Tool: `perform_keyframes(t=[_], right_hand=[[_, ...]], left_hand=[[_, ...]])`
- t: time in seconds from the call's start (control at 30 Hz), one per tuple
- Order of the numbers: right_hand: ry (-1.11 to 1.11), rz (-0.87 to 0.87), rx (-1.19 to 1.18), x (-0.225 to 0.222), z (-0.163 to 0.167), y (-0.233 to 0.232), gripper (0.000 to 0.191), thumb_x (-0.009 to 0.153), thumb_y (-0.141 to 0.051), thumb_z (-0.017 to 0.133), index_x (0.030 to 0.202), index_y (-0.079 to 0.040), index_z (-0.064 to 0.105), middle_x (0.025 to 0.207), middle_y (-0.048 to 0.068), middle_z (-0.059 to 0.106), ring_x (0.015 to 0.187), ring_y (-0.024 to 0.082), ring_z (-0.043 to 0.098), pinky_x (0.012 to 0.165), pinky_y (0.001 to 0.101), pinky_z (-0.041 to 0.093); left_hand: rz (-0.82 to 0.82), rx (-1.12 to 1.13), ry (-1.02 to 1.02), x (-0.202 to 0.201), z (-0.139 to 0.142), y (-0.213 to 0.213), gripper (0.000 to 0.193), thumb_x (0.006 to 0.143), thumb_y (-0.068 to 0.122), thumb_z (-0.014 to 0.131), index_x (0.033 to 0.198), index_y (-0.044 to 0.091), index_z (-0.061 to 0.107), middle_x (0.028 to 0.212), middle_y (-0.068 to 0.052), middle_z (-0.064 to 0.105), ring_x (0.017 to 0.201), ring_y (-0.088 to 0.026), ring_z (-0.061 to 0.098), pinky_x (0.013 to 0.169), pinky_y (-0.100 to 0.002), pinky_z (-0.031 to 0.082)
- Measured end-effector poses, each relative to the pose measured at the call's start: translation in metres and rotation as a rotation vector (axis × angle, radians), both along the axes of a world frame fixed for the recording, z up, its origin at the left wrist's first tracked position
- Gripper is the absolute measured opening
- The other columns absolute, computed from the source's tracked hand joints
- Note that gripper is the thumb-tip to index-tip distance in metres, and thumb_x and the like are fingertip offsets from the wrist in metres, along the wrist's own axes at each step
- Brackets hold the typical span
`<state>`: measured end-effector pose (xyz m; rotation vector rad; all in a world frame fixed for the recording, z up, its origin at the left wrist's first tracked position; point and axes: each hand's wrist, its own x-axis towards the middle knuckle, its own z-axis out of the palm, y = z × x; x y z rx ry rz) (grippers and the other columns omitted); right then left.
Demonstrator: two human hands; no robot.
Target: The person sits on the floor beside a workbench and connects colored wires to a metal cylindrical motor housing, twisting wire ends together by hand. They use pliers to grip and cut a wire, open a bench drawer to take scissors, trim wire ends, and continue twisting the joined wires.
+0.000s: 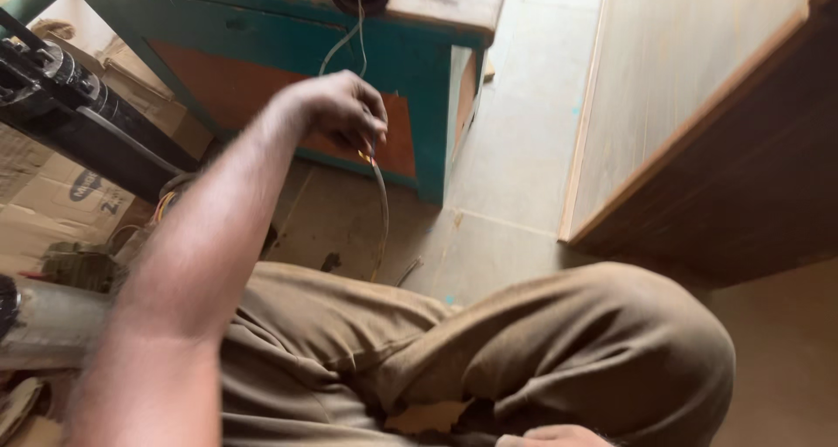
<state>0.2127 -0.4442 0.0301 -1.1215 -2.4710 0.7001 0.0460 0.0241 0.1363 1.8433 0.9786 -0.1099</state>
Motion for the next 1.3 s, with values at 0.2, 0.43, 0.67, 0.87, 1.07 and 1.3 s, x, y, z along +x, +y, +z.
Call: perform_keyframes(t=[0.2,0.43,0.67,0.87,1.07,1.3], right_hand=[[0.043,-0.189,-0.097,0.012,0.045,0.053,0.030,0.094,-0.031,0.067,0.121,-0.020,0.072,0.099,-0.004,0.071,0.086,0.013,0.069,0.073,0.0304,0.060],[-0.326,-0.468,-0.379,-0.024,0.143,0.183,0.035,0.092,-0.036,0.066,0.124,-0.022,0.069,0.109,0.001,0.074,0.095,0.022,0.070,0.081,0.0373,0.058],[-0.725,-0.212,-0.609,-0.111,0.020,0.303,0.033,0.102,-0.041,0.054,0.111,-0.012,0.067,0.107,0.013,0.070,0.101,0.035,0.066,0.086,0.0477,0.054],[-0.748,-0.078,-0.847,-0.117,-0.070,0.284,0.035,0.099,-0.041,0.056,0.109,-0.011,0.069,0.104,0.014,0.071,0.099,0.035,0.067,0.085,0.0476,0.055],[-0.715,-0.052,-0.900,-0.099,-0.107,0.262,0.036,0.097,-0.041,0.058,0.107,-0.009,0.071,0.102,0.015,0.072,0.096,0.035,0.069,0.085,0.0474,0.055],[-0.681,0.073,-0.821,-0.090,-0.118,0.271,0.038,0.095,-0.041,0.060,0.104,-0.007,0.074,0.099,0.017,0.073,0.093,0.036,0.070,0.084,0.0473,0.056]], left_hand=[[-0.088,0.278,-0.269,-0.011,-0.066,-0.011,0.018,0.081,0.017,0.081,0.096,0.007,0.078,0.091,-0.007,0.079,0.081,-0.018,0.076,0.072,-0.033,0.062],[-0.046,0.332,-0.270,-0.001,-0.108,-0.017,0.017,0.079,0.024,0.081,0.092,0.013,0.079,0.091,-0.004,0.080,0.088,-0.016,0.076,0.080,-0.032,0.060],[0.179,0.322,-0.268,-0.009,-0.093,-0.023,0.020,0.077,0.029,0.082,0.093,0.016,0.080,0.092,-0.006,0.079,0.090,-0.019,0.075,0.083,-0.034,0.058],[0.312,0.252,-0.386,-0.020,-0.097,-0.046,0.018,0.080,0.026,0.079,0.092,0.014,0.077,0.092,-0.006,0.076,0.088,-0.022,0.075,0.083,-0.036,0.060],[0.529,0.206,-0.467,-0.012,-0.128,-0.069,0.016,0.079,0.023,0.081,0.088,0.010,0.076,0.103,-0.011,0.066,0.097,-0.027,0.066,0.085,-0.041,0.053],[0.804,-0.042,-0.555,0.006,-0.151,-0.059,0.012,0.087,0.019,0.076,0.092,0.009,0.073,0.090,-0.005,0.073,0.082,-0.020,0.071,0.071,-0.034,0.058]])
